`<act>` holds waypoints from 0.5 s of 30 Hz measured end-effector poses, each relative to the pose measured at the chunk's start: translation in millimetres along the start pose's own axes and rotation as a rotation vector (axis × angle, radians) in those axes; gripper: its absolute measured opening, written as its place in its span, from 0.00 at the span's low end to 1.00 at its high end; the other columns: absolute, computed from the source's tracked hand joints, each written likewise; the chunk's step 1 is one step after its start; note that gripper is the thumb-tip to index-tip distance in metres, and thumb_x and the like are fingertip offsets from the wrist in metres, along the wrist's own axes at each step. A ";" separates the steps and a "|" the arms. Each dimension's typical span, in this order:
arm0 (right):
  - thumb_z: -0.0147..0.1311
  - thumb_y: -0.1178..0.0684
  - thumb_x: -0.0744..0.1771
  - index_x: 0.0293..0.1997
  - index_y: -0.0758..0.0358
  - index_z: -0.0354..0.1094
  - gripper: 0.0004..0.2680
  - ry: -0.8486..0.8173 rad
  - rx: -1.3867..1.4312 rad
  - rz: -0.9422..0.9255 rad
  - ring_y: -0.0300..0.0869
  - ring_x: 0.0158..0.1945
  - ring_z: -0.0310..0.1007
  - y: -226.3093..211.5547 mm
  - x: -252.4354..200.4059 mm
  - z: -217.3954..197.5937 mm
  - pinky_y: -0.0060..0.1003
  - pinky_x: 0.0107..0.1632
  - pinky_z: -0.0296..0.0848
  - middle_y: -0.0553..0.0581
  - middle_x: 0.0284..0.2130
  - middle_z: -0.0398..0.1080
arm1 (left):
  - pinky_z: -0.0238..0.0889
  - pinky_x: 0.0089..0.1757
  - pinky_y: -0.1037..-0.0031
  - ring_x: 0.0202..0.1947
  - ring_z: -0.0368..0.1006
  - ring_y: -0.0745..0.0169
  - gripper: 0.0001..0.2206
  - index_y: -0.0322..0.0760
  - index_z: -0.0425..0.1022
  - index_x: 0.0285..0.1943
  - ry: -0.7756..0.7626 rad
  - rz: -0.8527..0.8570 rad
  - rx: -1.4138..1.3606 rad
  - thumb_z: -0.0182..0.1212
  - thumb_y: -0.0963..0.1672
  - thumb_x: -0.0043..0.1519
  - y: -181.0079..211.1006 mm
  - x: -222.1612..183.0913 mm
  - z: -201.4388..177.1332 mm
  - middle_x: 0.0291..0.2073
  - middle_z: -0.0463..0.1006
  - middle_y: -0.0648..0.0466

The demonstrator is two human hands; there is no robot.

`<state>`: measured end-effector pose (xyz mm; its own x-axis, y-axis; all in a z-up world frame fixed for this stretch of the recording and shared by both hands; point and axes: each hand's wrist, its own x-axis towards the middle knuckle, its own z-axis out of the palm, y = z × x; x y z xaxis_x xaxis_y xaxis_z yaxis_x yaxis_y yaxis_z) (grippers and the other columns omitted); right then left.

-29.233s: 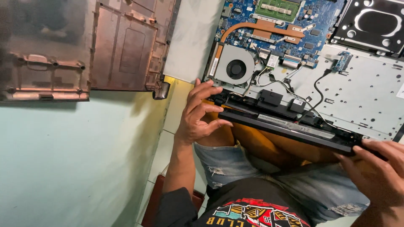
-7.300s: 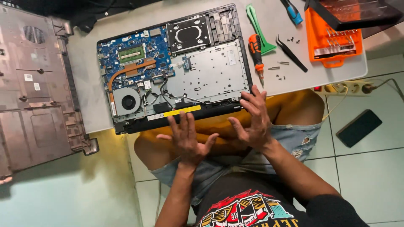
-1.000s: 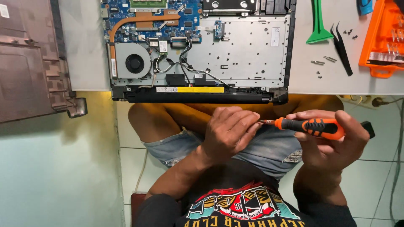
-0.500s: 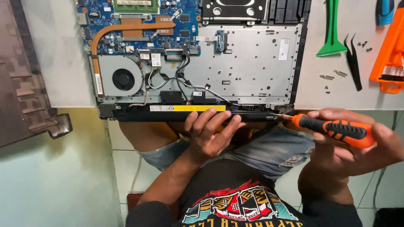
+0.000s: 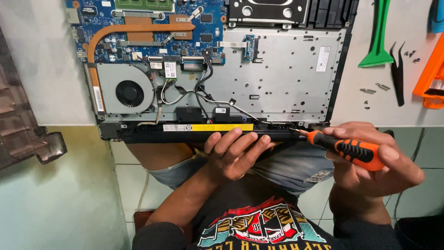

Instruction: Installing and screwing in a battery during a laptop repair

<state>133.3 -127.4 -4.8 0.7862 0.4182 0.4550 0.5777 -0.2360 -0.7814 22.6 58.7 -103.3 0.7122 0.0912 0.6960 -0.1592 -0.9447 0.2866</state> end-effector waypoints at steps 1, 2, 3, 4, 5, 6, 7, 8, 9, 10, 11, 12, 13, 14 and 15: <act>0.51 0.68 0.69 0.60 0.52 0.45 0.19 -0.001 -0.001 -0.001 0.62 0.37 0.73 0.1 1.4 -0.2 0.56 0.45 0.80 0.76 0.37 0.63 | 0.43 0.66 0.66 0.55 0.66 0.65 0.12 0.56 0.81 0.56 0.002 -0.001 0.000 0.69 0.54 0.68 -0.4 0.6 -0.3 0.47 0.77 0.68; 0.53 0.67 0.68 0.60 0.52 0.45 0.20 -0.033 0.000 -0.023 0.62 0.38 0.73 -0.1 2.8 -0.7 0.56 0.45 0.80 0.76 0.38 0.64 | 0.43 0.66 0.66 0.56 0.66 0.65 0.12 0.56 0.81 0.56 -0.002 0.003 -0.003 0.70 0.54 0.68 -0.5 1.3 -0.8 0.47 0.77 0.67; 0.54 0.66 0.68 0.60 0.53 0.44 0.20 -0.064 0.002 -0.044 0.62 0.38 0.74 -0.4 4.1 -1.1 0.56 0.46 0.80 0.76 0.39 0.65 | 0.43 0.66 0.66 0.57 0.66 0.64 0.13 0.55 0.81 0.57 -0.007 0.007 -0.005 0.71 0.54 0.68 -0.5 1.9 -1.6 0.47 0.77 0.67; 0.54 0.66 0.68 0.60 0.53 0.44 0.20 -0.066 0.002 -0.045 0.62 0.38 0.74 2.9 3.9 -4.6 0.56 0.46 0.80 0.76 0.39 0.65 | 0.43 0.66 0.66 0.57 0.66 0.64 0.13 0.55 0.81 0.57 -0.006 0.006 -0.005 0.71 0.54 0.68 -0.5 2.1 -2.2 0.47 0.77 0.67; 0.56 0.66 0.67 0.61 0.53 0.45 0.22 -0.117 0.002 -0.097 0.61 0.39 0.76 6.3 3.9 -8.0 0.55 0.45 0.80 0.76 0.39 0.67 | 0.42 0.66 0.66 0.57 0.66 0.65 0.13 0.55 0.81 0.57 -0.012 0.003 -0.007 0.71 0.54 0.68 -0.6 2.5 -2.7 0.48 0.77 0.67; 0.57 0.67 0.66 0.61 0.53 0.45 0.23 -0.168 0.003 -0.149 0.61 0.40 0.77 9.4 3.8 -11.5 0.54 0.45 0.80 0.77 0.39 0.68 | 0.42 0.67 0.66 0.57 0.66 0.65 0.13 0.55 0.81 0.57 -0.018 0.000 -0.010 0.71 0.54 0.68 -0.6 2.8 -3.4 0.48 0.77 0.67; 0.57 0.67 0.66 0.61 0.53 0.45 0.23 -0.169 0.003 -0.152 0.61 0.40 0.77 9.8 4.1 -11.1 0.54 0.45 0.80 0.77 0.39 0.68 | 0.42 0.67 0.66 0.57 0.66 0.65 0.13 0.55 0.81 0.57 -0.015 0.000 -0.008 0.71 0.54 0.68 -0.5 2.4 -2.9 0.48 0.77 0.67; 0.58 0.67 0.67 0.63 0.52 0.46 0.23 -0.177 -0.011 -0.190 0.61 0.41 0.77 9.9 4.4 -10.7 0.55 0.45 0.81 0.76 0.41 0.68 | 0.42 0.66 0.66 0.57 0.66 0.65 0.13 0.55 0.81 0.57 -0.010 -0.003 -0.011 0.71 0.54 0.68 -0.3 2.0 -2.6 0.48 0.77 0.67; 0.58 0.66 0.68 0.64 0.50 0.48 0.23 -0.186 -0.026 -0.227 0.60 0.42 0.77 9.7 5.2 -10.6 0.56 0.45 0.82 0.75 0.42 0.67 | 0.42 0.66 0.66 0.57 0.66 0.65 0.13 0.55 0.81 0.57 -0.004 -0.006 -0.016 0.71 0.54 0.68 -0.1 2.0 -2.0 0.48 0.77 0.67; 0.58 0.66 0.68 0.64 0.50 0.48 0.23 -0.187 -0.028 -0.231 0.60 0.42 0.77 5.2 5.2 -11.2 0.56 0.45 0.82 0.75 0.42 0.67 | 0.42 0.66 0.66 0.57 0.66 0.65 0.13 0.55 0.81 0.57 -0.001 -0.007 -0.016 0.71 0.54 0.68 0.4 1.7 -2.5 0.48 0.77 0.67; 0.58 0.64 0.69 0.65 0.49 0.50 0.21 -0.202 -0.041 -0.192 0.59 0.44 0.77 1.0 5.3 -11.6 0.56 0.49 0.83 0.74 0.44 0.67 | 0.42 0.67 0.66 0.57 0.66 0.65 0.14 0.55 0.81 0.57 -0.005 -0.014 -0.020 0.72 0.54 0.67 0.8 1.4 -2.9 0.48 0.77 0.67; 0.57 0.62 0.70 0.65 0.48 0.52 0.19 -0.217 -0.055 -0.153 0.58 0.46 0.77 -3.4 5.1 -12.0 0.55 0.52 0.84 0.73 0.45 0.66 | 0.42 0.67 0.66 0.57 0.66 0.65 0.14 0.56 0.81 0.57 -0.008 -0.021 -0.023 0.74 0.54 0.66 1.3 1.1 -3.4 0.48 0.77 0.67; 0.57 0.62 0.70 0.65 0.48 0.52 0.19 -0.218 -0.055 -0.157 0.58 0.46 0.77 -4.6 6.7 -12.5 0.55 0.52 0.84 0.73 0.45 0.66 | 0.42 0.67 0.66 0.57 0.66 0.65 0.14 0.56 0.81 0.57 -0.004 -0.021 -0.021 0.74 0.54 0.66 1.6 1.6 -2.6 0.48 0.77 0.67; 0.54 0.60 0.71 0.63 0.53 0.52 0.15 -0.227 -0.050 -0.167 0.62 0.48 0.78 -5.7 8.1 -13.0 0.57 0.53 0.84 0.76 0.47 0.67 | 0.42 0.67 0.66 0.57 0.67 0.65 0.13 0.55 0.82 0.56 0.015 -0.028 -0.033 0.73 0.54 0.66 1.8 2.2 -2.0 0.48 0.78 0.67; 0.50 0.59 0.72 0.60 0.58 0.52 0.11 -0.236 -0.046 -0.176 0.66 0.49 0.78 -7.1 9.7 -13.8 0.58 0.54 0.85 0.80 0.49 0.67 | 0.42 0.67 0.67 0.57 0.67 0.65 0.13 0.54 0.82 0.55 0.035 -0.034 -0.045 0.72 0.54 0.66 2.1 3.0 -1.3 0.47 0.78 0.66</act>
<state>139.9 -133.7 11.0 0.6033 0.6472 0.4660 0.7143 -0.1787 -0.6766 23.6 57.4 -99.8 0.6932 0.1347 0.7081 -0.1664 -0.9259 0.3391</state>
